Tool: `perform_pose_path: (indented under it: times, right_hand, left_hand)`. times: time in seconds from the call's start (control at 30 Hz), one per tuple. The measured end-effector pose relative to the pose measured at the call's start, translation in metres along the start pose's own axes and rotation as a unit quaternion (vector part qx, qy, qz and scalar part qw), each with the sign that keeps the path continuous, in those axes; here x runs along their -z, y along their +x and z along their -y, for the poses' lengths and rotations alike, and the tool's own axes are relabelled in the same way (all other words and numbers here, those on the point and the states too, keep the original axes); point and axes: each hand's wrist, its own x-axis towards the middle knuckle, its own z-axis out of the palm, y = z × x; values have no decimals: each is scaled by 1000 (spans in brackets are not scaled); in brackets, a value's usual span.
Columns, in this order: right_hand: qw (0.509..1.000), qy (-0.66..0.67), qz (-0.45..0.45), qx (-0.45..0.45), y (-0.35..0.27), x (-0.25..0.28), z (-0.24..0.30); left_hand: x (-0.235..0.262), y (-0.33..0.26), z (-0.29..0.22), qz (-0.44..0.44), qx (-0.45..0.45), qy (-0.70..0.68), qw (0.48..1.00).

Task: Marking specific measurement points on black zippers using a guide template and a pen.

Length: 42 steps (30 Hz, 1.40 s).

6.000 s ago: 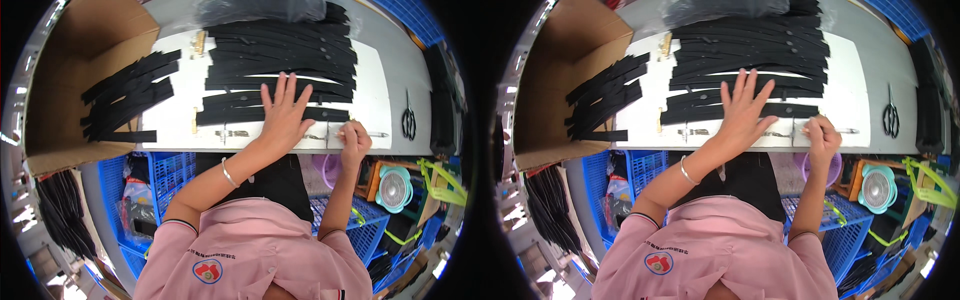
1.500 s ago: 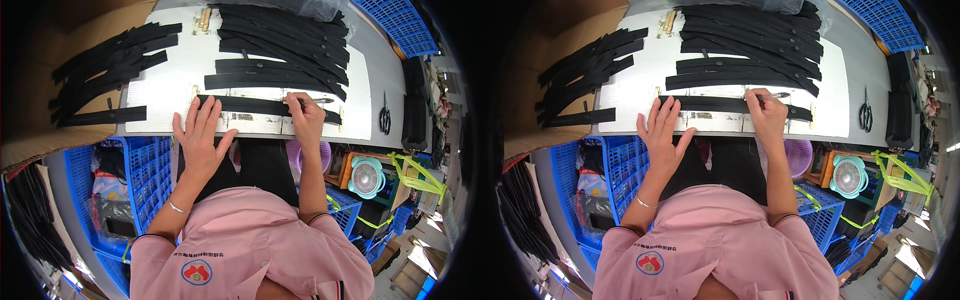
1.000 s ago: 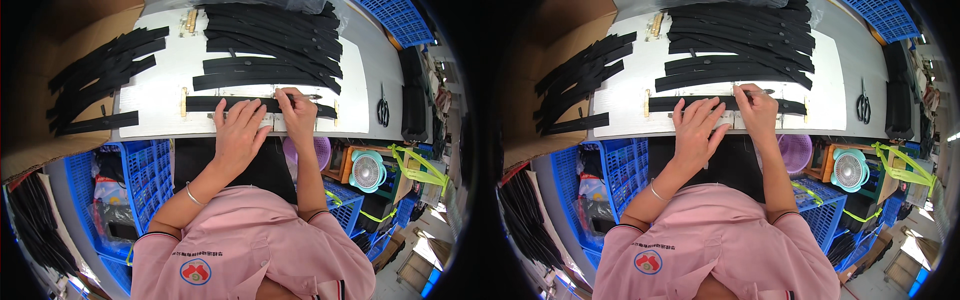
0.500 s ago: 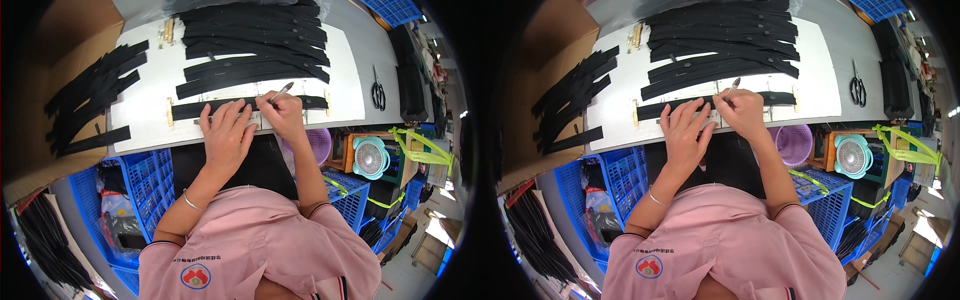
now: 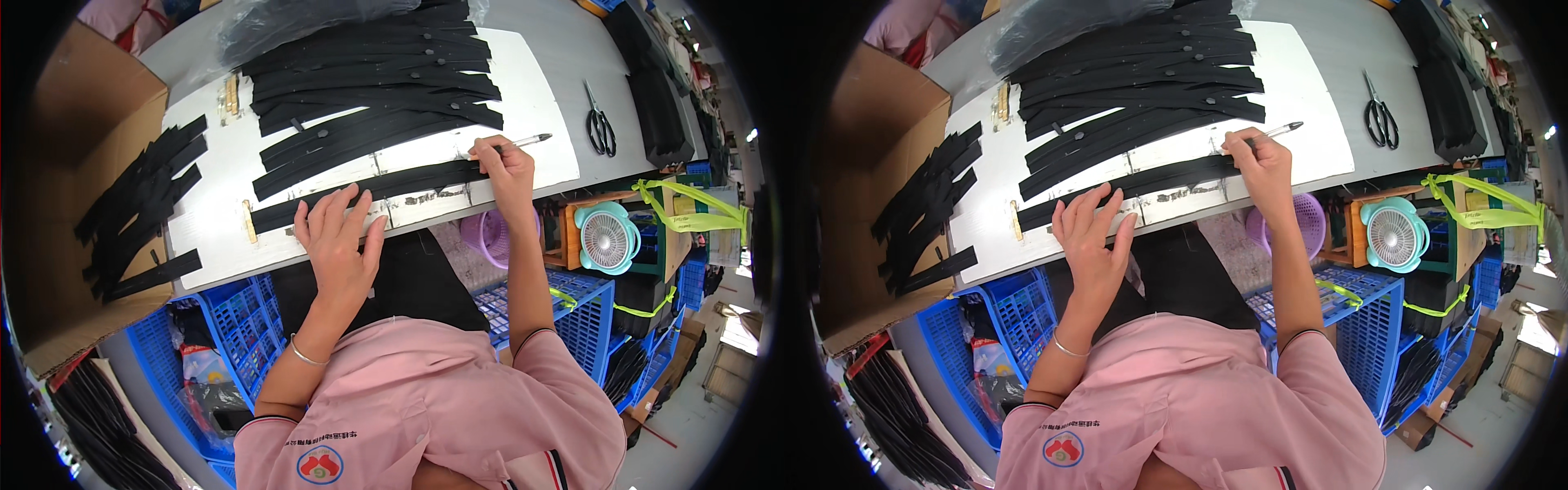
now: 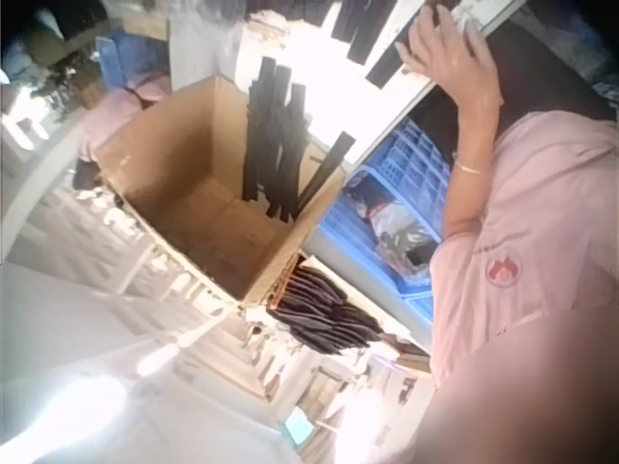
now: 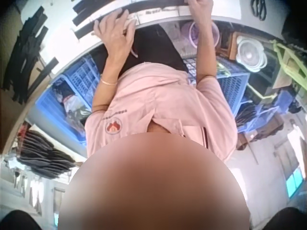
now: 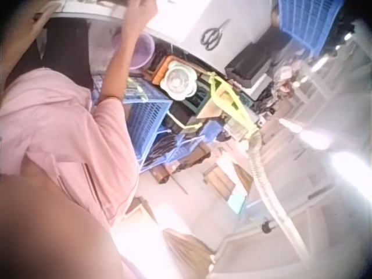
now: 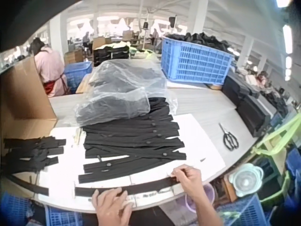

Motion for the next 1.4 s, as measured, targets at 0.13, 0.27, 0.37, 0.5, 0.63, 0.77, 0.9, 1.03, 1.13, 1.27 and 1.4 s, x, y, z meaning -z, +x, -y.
perform_pose_path:
  times: [0.13,0.27,0.37,0.5,0.63,0.77,0.9,1.03,1.13,1.27,1.4]
  right_hand:
    - [1000,8,5,-11,-1,-2,1]
    - [1000,9,11,-12,-2,-5,-4]
    - [1000,-1,25,-2,0,-3,-5]
    - [999,-29,24,27,1,-4,-7]
    - [995,-92,47,-2,0,-2,-1]
    - [990,-131,53,30,1,-3,0]
    - [988,-133,23,71,2,-6,-6]
    - [986,-140,22,84,1,-7,-3]
    - [994,-76,4,84,-1,-8,-1]
    - [998,59,28,1,-5,3,1]
    - [994,32,97,32,-7,9,-10]
  left_hand:
    - [-20,21,-22,-2,-28,-70,997]
    - [-55,45,-45,12,-68,-128,989]
    - [-73,53,-50,6,-77,-140,987]
    - [-79,56,-53,4,-63,-137,989]
    - [-79,57,-53,-3,-58,-121,991]
    - [-78,58,-53,-1,-53,-126,991]
    - [-79,58,-53,-6,-54,-128,990]
    - [-79,57,-53,-9,-56,-120,991]
    - [-80,56,-53,-16,-57,-116,991]
    - [-81,55,-54,-19,-49,-125,991]
    - [-81,55,-57,-17,-49,-123,991]
